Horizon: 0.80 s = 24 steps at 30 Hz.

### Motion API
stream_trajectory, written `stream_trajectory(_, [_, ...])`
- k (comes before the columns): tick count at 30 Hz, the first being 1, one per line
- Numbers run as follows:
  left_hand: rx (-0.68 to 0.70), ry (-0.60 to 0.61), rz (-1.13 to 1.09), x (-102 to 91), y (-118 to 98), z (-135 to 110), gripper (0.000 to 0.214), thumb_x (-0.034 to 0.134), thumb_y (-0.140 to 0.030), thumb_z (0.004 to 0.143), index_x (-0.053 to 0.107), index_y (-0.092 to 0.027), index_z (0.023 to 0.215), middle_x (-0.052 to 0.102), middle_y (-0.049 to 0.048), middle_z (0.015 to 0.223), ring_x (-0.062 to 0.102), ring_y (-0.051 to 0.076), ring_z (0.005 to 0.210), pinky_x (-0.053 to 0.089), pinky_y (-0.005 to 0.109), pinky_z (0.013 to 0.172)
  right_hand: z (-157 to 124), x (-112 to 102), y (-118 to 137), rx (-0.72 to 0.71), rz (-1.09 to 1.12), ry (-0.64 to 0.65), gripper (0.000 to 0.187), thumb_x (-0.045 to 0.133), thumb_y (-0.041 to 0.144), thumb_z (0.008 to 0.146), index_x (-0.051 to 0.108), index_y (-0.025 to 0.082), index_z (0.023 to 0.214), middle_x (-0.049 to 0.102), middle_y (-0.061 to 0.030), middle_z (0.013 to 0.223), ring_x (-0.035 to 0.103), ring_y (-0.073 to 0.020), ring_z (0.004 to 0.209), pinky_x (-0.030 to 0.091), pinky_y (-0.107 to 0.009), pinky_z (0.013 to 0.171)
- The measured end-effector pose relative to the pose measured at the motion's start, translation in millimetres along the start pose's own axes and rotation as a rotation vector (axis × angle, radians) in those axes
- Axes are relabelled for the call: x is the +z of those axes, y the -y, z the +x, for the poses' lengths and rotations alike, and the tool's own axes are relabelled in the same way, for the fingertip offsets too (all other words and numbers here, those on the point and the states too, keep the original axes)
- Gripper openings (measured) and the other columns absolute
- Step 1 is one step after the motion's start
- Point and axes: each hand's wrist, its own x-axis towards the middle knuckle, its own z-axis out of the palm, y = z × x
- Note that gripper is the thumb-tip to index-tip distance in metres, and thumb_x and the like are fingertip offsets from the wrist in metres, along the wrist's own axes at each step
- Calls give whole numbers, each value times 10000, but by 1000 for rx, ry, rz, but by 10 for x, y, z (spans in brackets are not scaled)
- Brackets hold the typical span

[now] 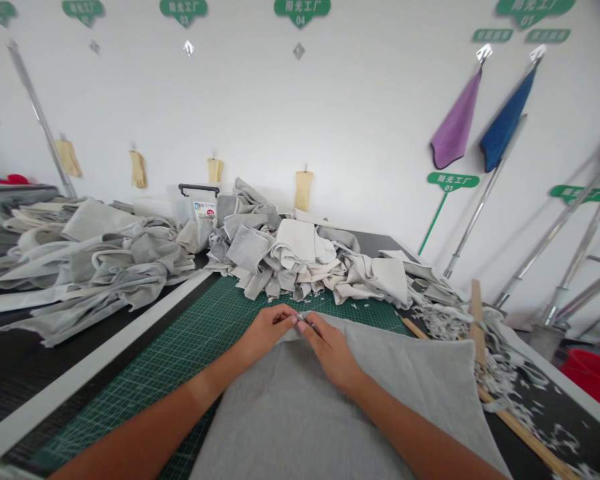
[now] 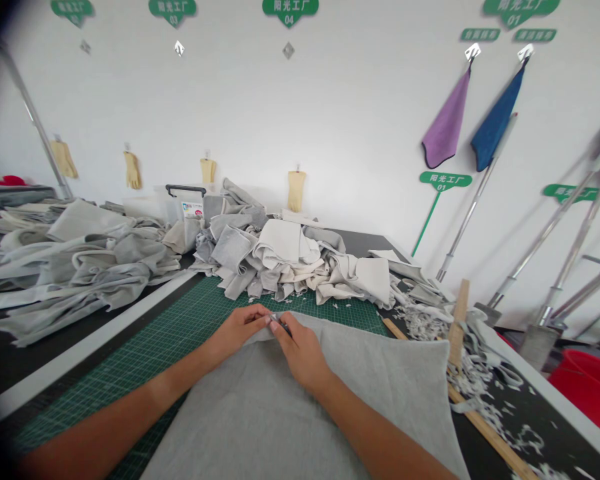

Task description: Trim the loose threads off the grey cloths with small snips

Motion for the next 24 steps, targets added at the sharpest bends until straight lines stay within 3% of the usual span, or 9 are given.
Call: stream_trajectory(24, [-28,-38,-16,3,68,14,262,660,-387,872,726,-144,943,727,49,865,645,183,808,469,269,753,5,17,-37,9,-6,6,352,418,512,1024,508,228,836,537,44,719,510,-143,674,348,-244,639])
